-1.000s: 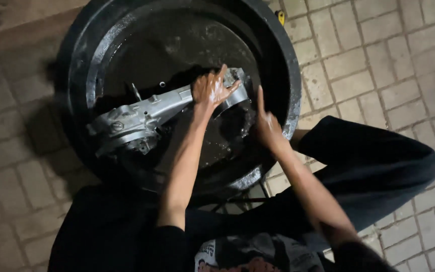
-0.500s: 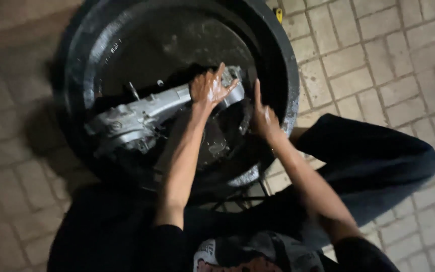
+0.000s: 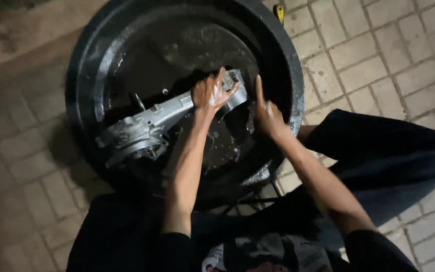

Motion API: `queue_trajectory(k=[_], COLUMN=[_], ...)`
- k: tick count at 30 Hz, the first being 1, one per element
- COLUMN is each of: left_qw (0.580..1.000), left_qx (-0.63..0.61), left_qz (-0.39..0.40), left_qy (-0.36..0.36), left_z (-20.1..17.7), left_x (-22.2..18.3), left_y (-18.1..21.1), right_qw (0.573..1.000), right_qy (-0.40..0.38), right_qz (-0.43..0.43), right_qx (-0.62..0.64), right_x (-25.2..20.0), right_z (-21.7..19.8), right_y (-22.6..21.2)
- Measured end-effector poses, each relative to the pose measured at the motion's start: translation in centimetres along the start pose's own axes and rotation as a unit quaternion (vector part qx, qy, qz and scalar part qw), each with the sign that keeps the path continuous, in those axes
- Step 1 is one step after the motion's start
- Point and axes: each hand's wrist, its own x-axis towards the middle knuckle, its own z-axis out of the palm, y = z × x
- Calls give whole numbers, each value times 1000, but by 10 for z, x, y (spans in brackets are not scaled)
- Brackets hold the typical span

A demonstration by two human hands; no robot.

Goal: Brushing and cleaning a metal engine component in a basin of liquid

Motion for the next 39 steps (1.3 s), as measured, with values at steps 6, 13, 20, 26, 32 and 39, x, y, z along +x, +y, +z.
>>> queue_trajectory(k=[6, 13, 20, 26, 32, 39], left_qw=[999, 999, 999, 998, 999, 997], left_qx=[-4, -18, -25, -40, -40, -38], left_qz=[-14, 4, -4, -24, -4, -22], left_qy=[-35, -37, -20, -29, -31, -63], left_z=[-4, -3, -5, 7, -18, -15], left_x=[7, 0, 4, 9, 0, -1], left_y=[-3, -3, -4, -5, 0, 1], right_qw=[1000, 999, 999, 998, 989, 998], right_qy=[10, -21, 18, -26, 84, -49], right_qz=[6, 32, 6, 28, -12, 40], right_qx=[-14, -16, -30, -56, -119, -8], right_x=[-10, -7, 8, -26, 50, -37], right_z=[-17, 6, -7, -2, 9, 21], right_y=[-11, 2, -12, 5, -2, 18])
